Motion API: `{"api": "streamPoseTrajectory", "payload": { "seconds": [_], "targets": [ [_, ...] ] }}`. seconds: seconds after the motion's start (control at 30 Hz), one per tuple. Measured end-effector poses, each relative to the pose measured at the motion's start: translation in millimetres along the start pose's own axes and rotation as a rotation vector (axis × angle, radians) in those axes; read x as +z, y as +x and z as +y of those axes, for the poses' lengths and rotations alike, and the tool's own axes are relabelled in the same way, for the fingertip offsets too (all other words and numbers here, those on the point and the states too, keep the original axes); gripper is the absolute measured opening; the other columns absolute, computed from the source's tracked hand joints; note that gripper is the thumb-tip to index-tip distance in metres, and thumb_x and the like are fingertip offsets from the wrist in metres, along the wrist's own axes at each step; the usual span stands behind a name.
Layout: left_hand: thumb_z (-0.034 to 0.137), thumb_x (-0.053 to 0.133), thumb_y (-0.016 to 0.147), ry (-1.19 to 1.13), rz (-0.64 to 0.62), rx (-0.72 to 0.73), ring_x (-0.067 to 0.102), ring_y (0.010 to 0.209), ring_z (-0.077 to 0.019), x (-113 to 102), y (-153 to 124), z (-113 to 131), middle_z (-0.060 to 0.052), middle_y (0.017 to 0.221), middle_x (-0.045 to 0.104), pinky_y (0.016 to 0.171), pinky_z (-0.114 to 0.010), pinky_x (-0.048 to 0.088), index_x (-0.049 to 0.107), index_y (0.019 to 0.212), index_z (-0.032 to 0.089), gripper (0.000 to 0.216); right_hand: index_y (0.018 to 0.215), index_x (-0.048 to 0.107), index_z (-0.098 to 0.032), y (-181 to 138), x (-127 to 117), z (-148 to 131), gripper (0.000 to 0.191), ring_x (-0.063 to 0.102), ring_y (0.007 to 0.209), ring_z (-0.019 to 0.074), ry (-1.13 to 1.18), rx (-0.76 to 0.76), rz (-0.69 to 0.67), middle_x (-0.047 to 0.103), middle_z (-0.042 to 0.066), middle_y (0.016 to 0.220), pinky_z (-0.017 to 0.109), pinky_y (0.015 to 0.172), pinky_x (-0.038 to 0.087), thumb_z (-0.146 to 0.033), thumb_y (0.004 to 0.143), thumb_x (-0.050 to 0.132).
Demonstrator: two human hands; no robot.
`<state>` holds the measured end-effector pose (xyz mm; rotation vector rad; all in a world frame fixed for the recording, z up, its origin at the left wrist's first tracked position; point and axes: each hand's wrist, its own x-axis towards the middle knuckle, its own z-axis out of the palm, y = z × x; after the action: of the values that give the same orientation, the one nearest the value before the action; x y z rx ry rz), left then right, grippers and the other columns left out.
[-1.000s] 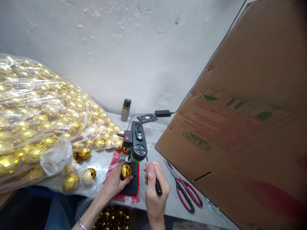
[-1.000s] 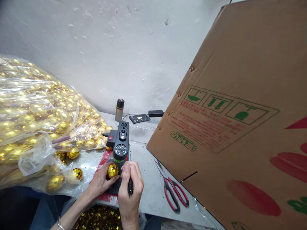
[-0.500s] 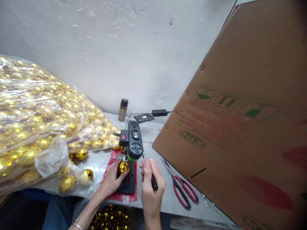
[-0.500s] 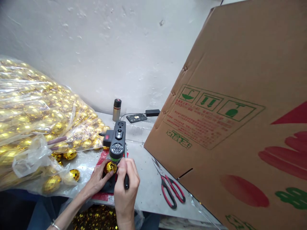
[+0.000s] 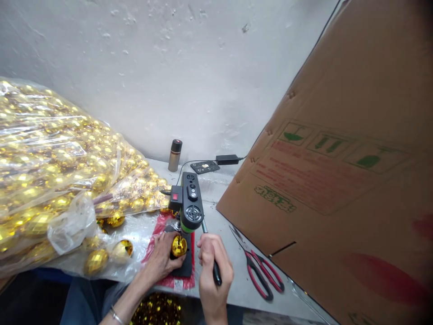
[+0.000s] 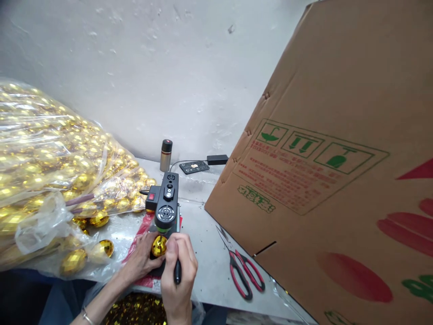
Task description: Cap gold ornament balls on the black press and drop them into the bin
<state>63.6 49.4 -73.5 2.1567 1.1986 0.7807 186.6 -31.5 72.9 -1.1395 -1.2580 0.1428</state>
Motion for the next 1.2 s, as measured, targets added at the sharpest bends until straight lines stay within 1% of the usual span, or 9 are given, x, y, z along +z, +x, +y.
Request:
{"api": "streamPoseTrajectory", "payload": {
  "seconds": [0.1, 0.27, 0.4, 0.57, 0.8, 1.0, 1.2],
  "targets": [
    [0.033, 0.072, 0.080, -0.010, -0.010, -0.012, 0.067, 0.107, -0.0327, -1.4, 1.4, 2.0, -0.010, 0.114, 0.072, 0.097, -0.048, 0.048, 0.062, 0.124, 0.021, 0.046, 0.084, 0.057, -0.022, -9.5, 1.6, 11.5, 0.027, 0.052, 0.060, 0.0096, -0.024, -0.047, 0.009, 0.055, -0.003, 0.075, 0.021, 0.056, 0.042, -0.016, 0.106, 0.044],
    [0.033, 0.072, 0.080, -0.016, -0.035, -0.022, 0.065, 0.105, -0.0313, -2.8, 1.5, 3.7, -0.008, 0.111, 0.071, 0.096, -0.046, 0.047, 0.063, 0.120, 0.023, 0.042, 0.077, 0.052, -0.023, -28.9, 8.1, 39.5, 0.031, 0.055, 0.063, 0.0118, -0.048, -0.144, 0.078, 0.055, -0.002, 0.074, 0.025, 0.058, 0.043, -0.015, 0.105, 0.042],
    [0.029, 0.072, 0.078, 0.002, -0.022, -0.028, 0.063, 0.104, -0.0311, 1.0, 0.7, 1.8, -0.008, 0.110, 0.070, 0.095, -0.045, 0.046, 0.063, 0.121, 0.023, 0.044, 0.077, 0.054, -0.023, -38.6, 12.9, 53.5, 0.031, 0.056, 0.063, 0.0129, -0.040, -0.146, 0.114, 0.055, -0.002, 0.074, 0.027, 0.060, 0.043, -0.019, 0.105, 0.042],
    [0.027, 0.072, 0.076, 0.014, -0.011, -0.043, 0.061, 0.104, -0.0315, 4.3, -0.7, 0.9, -0.007, 0.109, 0.070, 0.094, -0.044, 0.046, 0.062, 0.122, 0.024, 0.047, 0.075, 0.055, -0.023, -42.2, 15.1, 57.8, 0.034, 0.057, 0.065, 0.0145, -0.039, -0.123, 0.138, 0.056, -0.001, 0.073, 0.030, 0.064, 0.045, -0.023, 0.106, 0.041],
    [0.025, 0.071, 0.077, -0.005, -0.032, -0.061, 0.062, 0.105, -0.0316, 1.5, -1.2, 4.5, -0.008, 0.111, 0.070, 0.096, -0.046, 0.045, 0.062, 0.123, 0.023, 0.047, 0.077, 0.055, -0.023, -44.1, 15.0, 62.3, 0.031, 0.056, 0.064, 0.0142, -0.039, -0.159, 0.141, 0.057, -0.002, 0.073, 0.030, 0.068, 0.048, -0.022, 0.105, 0.041],
    [0.026, 0.072, 0.077, -0.007, -0.016, -0.038, 0.062, 0.107, -0.0320, 3.3, -0.2, 1.6, -0.009, 0.116, 0.070, 0.097, -0.046, 0.046, 0.061, 0.126, 0.024, 0.050, 0.077, 0.055, -0.024, -45.6, 13.2, 65.2, 0.029, 0.056, 0.064, 0.0153, -0.068, -0.156, 0.117, 0.057, -0.002, 0.072, 0.031, 0.069, 0.048, -0.019, 0.102, 0.043],
    [0.030, 0.073, 0.081, -0.042, -0.017, -0.041, 0.061, 0.109, -0.0321, 3.0, -0.7, 1.9, -0.009, 0.116, 0.070, 0.098, -0.047, 0.045, 0.061, 0.126, 0.024, 0.047, 0.075, 0.055, -0.023, -43.5, 17.2, 67.1, 0.030, 0.054, 0.063, 0.0157, -0.055, -0.196, 0.162, 0.057, -0.002, 0.070, 0.035, 0.076, 0.049, -0.019, 0.102, 0.043]
  ]
}}
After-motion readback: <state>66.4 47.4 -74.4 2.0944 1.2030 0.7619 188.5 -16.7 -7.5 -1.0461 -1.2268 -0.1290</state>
